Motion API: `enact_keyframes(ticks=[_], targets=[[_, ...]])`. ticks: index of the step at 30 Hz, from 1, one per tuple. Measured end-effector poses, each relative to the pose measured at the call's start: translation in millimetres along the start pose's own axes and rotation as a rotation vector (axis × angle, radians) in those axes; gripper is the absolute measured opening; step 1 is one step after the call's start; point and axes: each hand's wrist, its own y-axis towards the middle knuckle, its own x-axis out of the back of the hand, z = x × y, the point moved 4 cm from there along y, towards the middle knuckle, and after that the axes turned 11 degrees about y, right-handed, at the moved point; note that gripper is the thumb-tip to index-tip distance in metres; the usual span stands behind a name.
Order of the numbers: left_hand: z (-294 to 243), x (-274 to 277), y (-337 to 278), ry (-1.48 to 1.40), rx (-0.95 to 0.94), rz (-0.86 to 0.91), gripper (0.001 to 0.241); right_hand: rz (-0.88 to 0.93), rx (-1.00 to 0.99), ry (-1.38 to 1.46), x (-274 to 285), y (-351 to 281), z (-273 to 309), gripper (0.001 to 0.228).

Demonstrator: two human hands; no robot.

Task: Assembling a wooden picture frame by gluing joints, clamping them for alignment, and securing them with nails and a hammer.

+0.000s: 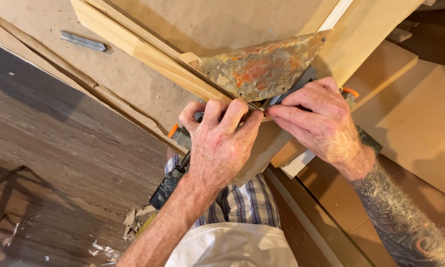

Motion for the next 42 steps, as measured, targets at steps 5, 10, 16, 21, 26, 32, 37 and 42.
enact_keyframes(ticks=[5,10,16,21,26,32,37,42], targets=[[1.2,4.4,2.5,-0.076,-0.007,-0.003,0.014,0.002,0.005,-0.002,0.1,1.7,1.2,0.008],[2.1,4.9,3.5,-0.074,-0.009,-0.004,0.013,0.011,-0.005,0.006,0.9,2.3,2.0,0.008],[1.0,2.5,2.2,-0.038,-0.011,0.001,0.018,0.011,-0.002,-0.011,0.0,0.5,1.0,0.008],[1.4,2.0,1.4,-0.052,-0.006,0.003,0.016,0.011,0.002,-0.03,-0.4,0.9,1.4,0.007],[1.8,1.0,0.2,-0.065,-0.009,-0.002,0.016,0.009,0.005,-0.036,-1.3,-0.4,-0.3,0.008],[2.6,4.8,3.0,-0.091,-0.025,-0.019,0.014,0.009,0.016,-0.031,-0.6,0.7,0.6,0.009],[0.5,2.8,2.3,-0.06,-0.013,-0.008,0.014,0.005,0.014,-0.037,-0.7,1.1,1.8,0.007],[-1.0,5.9,6.4,-0.065,-0.03,-0.03,0.017,0.03,0.007,-0.034,-0.3,0.0,-0.1,0.008]])
